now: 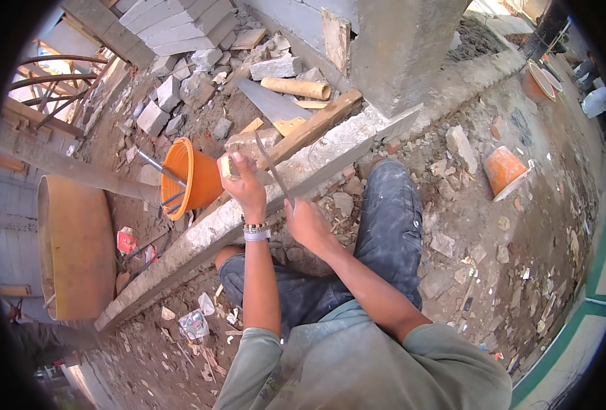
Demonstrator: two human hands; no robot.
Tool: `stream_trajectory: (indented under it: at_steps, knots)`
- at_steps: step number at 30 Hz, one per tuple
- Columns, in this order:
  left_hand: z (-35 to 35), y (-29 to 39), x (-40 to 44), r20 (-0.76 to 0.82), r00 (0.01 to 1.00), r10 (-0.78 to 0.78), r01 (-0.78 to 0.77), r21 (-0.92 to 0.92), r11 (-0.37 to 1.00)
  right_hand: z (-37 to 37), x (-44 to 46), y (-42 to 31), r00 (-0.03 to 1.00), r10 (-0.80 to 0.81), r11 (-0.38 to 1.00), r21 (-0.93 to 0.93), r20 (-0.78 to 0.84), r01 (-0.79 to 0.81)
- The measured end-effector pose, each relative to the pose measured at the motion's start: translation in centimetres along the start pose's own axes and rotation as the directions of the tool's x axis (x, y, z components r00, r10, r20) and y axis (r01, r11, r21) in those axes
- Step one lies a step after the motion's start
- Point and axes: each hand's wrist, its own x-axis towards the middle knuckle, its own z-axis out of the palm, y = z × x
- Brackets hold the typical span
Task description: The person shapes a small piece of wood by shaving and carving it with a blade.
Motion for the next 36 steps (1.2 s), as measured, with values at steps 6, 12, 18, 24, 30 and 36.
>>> stream_trajectory:
  at_steps: [6, 12, 18, 24, 30, 36]
  knots:
    - [0.0, -0.3, -0.1, -0.001, 1.0, 0.005, -0.005, 0.024, 1.0, -0.8, 0.8, 0.4, 0.998, -0.051, 0.997, 0.059, -0.023, 0.052]
    - [0.2, 0.0, 0.1, -0.004, 1.0, 0.011, -0.011, 0.003, 1.0, 0.3, -0.2, -0.2, 0.999, -0.024, 0.998, 0.055, -0.038, 0.026]
    - [-0.7, -0.5, 0.5, 0.017, 1.0, -0.002, 0.0, 0.077, 0.997, -0.2, -0.2, 0.8, 0.999, -0.023, 0.999, 0.036, -0.035, 0.024]
    - [-1.6, -0.6, 0.4, 0.015, 1.0, -0.008, 0.009, -0.053, 0.999, -0.6, -0.7, -0.2, 0.994, 0.013, 0.991, 0.132, -0.105, 0.001]
    - [-1.9, -0.2, 1.1, 0.068, 0.998, 0.004, -0.005, 0.023, 1.0, 0.4, -0.3, 1.7, 0.982, -0.008, 0.986, 0.163, -0.187, 0.039]
    - [-1.2, -0.1, 1.9, 0.122, 0.98, 0.157, -0.181, 0.219, 0.959, -0.3, -0.5, 1.3, 0.992, -0.002, 0.984, 0.177, -0.126, 0.025]
